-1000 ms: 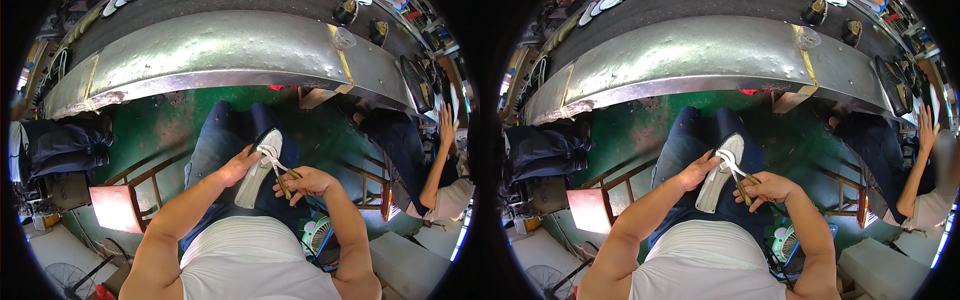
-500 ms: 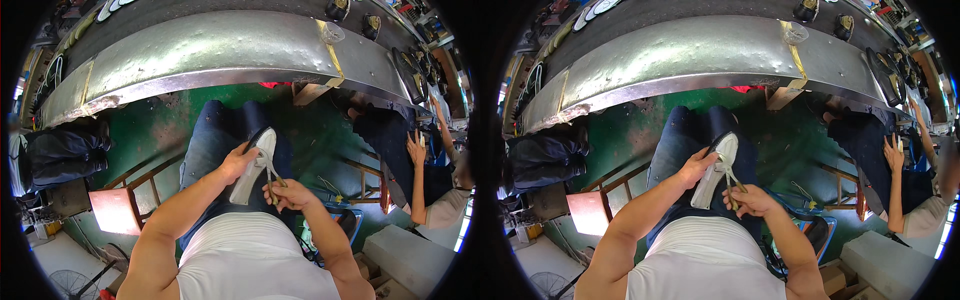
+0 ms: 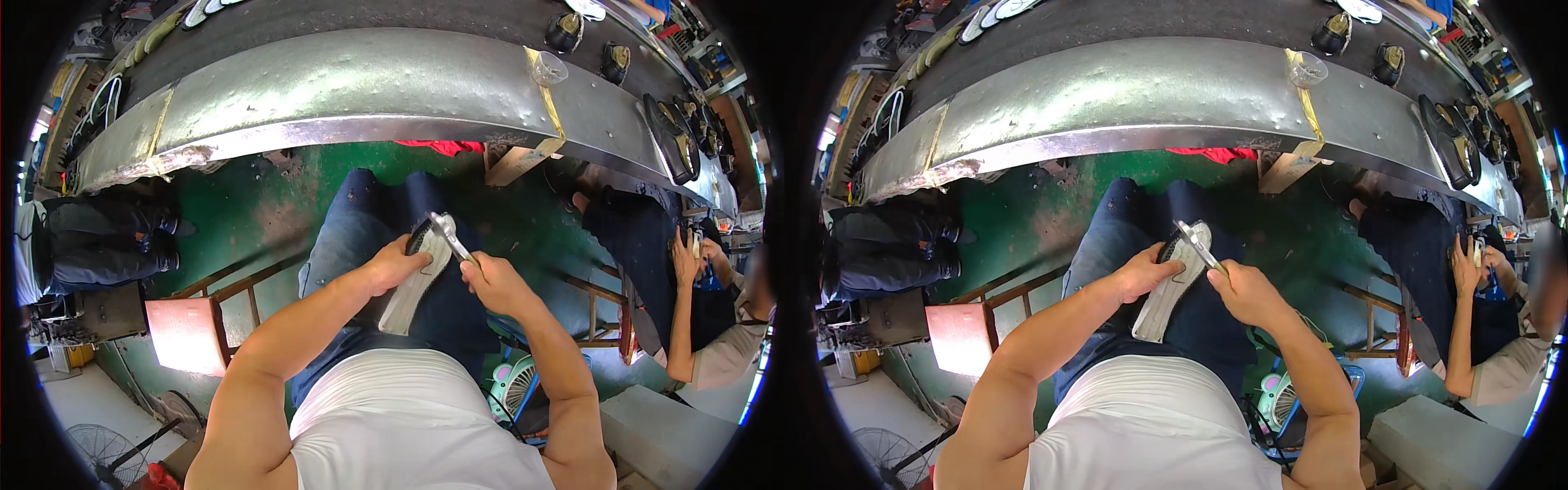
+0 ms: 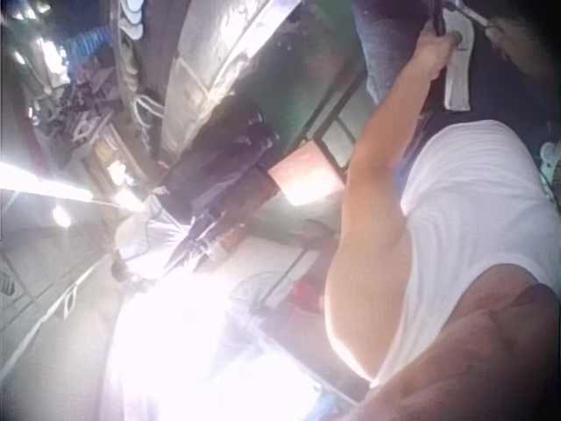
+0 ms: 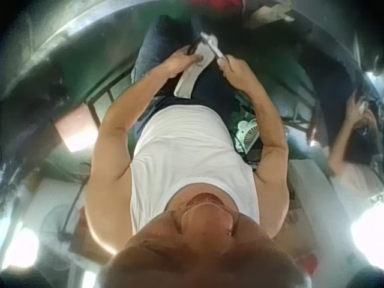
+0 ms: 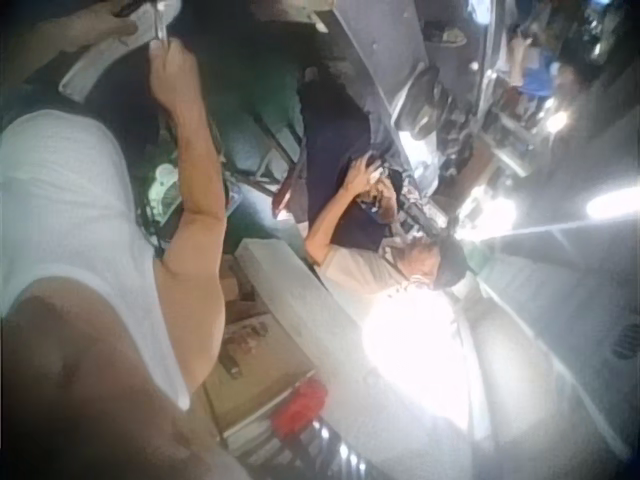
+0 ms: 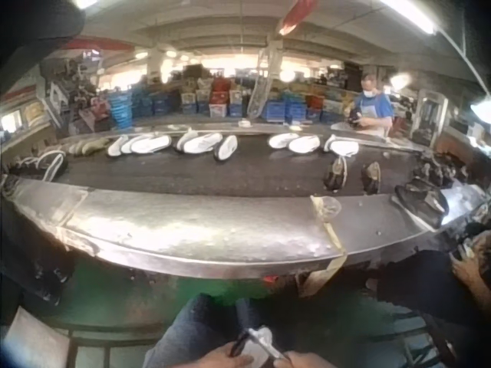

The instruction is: Manually assembling shoe components on a factory production line using pliers.

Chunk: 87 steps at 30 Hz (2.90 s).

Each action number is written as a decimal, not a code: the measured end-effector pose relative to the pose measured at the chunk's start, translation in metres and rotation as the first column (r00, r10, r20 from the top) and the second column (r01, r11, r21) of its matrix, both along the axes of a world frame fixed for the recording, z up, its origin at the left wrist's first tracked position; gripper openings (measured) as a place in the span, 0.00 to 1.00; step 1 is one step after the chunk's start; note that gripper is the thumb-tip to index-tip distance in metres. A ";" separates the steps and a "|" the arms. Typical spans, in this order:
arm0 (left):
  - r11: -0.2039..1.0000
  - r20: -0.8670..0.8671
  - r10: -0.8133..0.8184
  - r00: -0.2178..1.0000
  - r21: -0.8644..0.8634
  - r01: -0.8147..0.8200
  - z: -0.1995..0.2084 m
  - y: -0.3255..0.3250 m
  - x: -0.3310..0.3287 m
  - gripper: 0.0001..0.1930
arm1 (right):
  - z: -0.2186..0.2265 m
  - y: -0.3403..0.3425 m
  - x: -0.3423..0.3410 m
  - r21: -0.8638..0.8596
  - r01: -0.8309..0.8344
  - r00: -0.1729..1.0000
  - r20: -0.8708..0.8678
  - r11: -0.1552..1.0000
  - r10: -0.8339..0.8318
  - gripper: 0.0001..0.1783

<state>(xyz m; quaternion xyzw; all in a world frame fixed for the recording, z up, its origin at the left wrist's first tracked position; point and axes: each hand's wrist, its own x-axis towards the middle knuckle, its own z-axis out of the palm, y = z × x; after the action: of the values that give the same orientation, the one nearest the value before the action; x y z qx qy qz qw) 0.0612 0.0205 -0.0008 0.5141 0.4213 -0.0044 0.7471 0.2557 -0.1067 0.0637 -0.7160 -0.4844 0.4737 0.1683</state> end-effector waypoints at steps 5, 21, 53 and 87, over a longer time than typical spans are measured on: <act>0.993 0.053 -0.069 0.996 -0.090 0.073 0.001 0.011 -0.005 0.26 | -0.009 -0.014 -0.004 -0.030 0.068 0.993 -0.098 0.997 -0.071 0.17; 0.984 0.052 -0.058 0.997 -0.167 0.066 -0.014 0.024 -0.010 0.26 | -0.014 -0.042 -0.053 0.144 -0.343 0.895 0.350 0.928 0.276 0.19; 0.973 0.063 -0.161 0.985 0.175 0.148 -0.013 -0.064 -0.070 0.47 | 0.004 -0.091 -0.024 -0.185 -0.108 0.993 -0.063 0.977 0.098 0.20; -0.203 -0.627 0.352 0.695 0.674 0.711 0.159 0.463 0.053 0.18 | -0.073 -0.029 0.001 -0.226 0.293 0.665 -0.650 0.929 -0.368 0.22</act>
<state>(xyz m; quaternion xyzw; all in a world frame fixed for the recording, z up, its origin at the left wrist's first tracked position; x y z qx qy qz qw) 0.1145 0.4836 0.1579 0.9053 0.3988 0.0083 -0.1459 0.2571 -0.1361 -0.0095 -0.5749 -0.2255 0.6883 0.3806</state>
